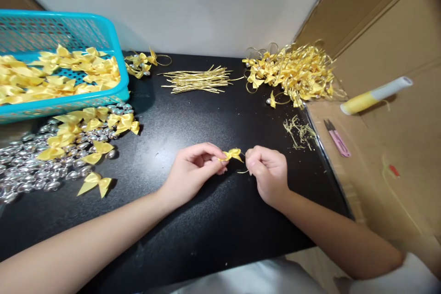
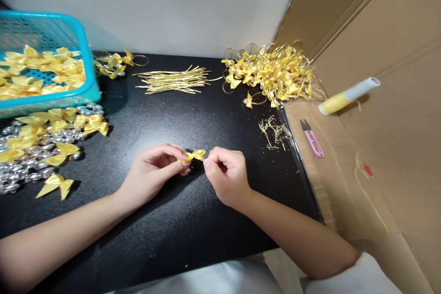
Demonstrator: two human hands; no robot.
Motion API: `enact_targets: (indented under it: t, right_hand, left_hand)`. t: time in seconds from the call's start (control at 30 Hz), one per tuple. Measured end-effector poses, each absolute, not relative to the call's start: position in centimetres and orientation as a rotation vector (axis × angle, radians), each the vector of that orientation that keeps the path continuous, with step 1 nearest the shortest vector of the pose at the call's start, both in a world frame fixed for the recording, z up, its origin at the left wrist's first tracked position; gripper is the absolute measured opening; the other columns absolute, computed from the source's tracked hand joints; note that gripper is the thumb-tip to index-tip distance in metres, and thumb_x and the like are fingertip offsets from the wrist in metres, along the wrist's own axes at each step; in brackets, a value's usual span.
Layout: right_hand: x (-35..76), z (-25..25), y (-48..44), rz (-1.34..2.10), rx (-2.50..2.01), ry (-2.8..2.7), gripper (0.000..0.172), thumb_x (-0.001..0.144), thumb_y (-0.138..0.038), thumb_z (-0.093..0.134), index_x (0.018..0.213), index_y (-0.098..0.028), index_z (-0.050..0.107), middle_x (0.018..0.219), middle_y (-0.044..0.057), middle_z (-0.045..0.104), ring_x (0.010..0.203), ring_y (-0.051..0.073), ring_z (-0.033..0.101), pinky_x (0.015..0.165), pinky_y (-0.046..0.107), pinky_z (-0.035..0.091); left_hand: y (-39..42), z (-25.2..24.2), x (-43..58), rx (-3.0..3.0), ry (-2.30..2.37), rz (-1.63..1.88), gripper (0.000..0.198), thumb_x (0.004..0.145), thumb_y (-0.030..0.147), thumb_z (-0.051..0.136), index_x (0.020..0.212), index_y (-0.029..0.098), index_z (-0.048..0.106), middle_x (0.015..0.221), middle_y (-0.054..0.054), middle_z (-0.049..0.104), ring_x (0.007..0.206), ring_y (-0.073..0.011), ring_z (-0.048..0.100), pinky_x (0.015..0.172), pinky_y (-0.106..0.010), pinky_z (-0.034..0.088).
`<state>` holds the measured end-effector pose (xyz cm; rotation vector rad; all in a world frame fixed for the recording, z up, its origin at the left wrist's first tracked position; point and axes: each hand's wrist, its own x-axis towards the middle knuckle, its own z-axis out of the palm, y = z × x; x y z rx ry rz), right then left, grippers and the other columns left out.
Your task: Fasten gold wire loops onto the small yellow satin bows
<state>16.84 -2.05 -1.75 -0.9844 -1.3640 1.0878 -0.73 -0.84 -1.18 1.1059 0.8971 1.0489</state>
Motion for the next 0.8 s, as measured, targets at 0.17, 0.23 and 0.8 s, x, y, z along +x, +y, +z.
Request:
enact_targets:
  t: [0.17, 0.23, 0.8]
  right_hand:
    - [16.49, -1.19, -2.03, 1.147, -1.062, -1.351, 0.030, 0.092, -0.023, 0.052, 0.062, -0.018, 0.053, 0.059, -0.003, 0.054, 0.054, 0.009, 0.046, 0.055, 0.024, 0.036]
    - [16.46, -1.05, -2.03, 1.108, -1.049, -1.382, 0.028, 0.092, -0.023, 0.051, 0.064, -0.018, 0.055, 0.062, -0.002, 0.056, 0.056, 0.009, 0.047, 0.056, 0.024, 0.037]
    - [15.96, -1.19, -2.33, 0.895, -1.067, -1.610, 0.034, 0.074, -0.012, 0.050, 0.052, -0.020, 0.026, 0.046, -0.007, 0.027, 0.042, 0.005, 0.026, 0.043, 0.022, 0.023]
  left_hand:
    - [-1.10, -0.94, -0.90, 1.194, 0.806, 1.033, 0.012, 0.076, 0.008, 0.073, 0.082, 0.018, 0.076, 0.086, -0.003, 0.073, 0.078, -0.0105, 0.069, 0.071, -0.016, 0.056]
    - [-1.00, -0.97, -0.92, 1.181, 0.824, 1.021, 0.007, 0.077, 0.011, 0.073, 0.080, 0.016, 0.076, 0.083, -0.003, 0.073, 0.075, -0.0092, 0.068, 0.070, -0.015, 0.055]
    - [-0.31, -0.91, -0.85, 0.963, 0.815, 0.884, 0.023, 0.073, 0.018, 0.080, 0.093, 0.017, 0.071, 0.077, -0.001, 0.071, 0.068, -0.0098, 0.065, 0.067, -0.020, 0.054]
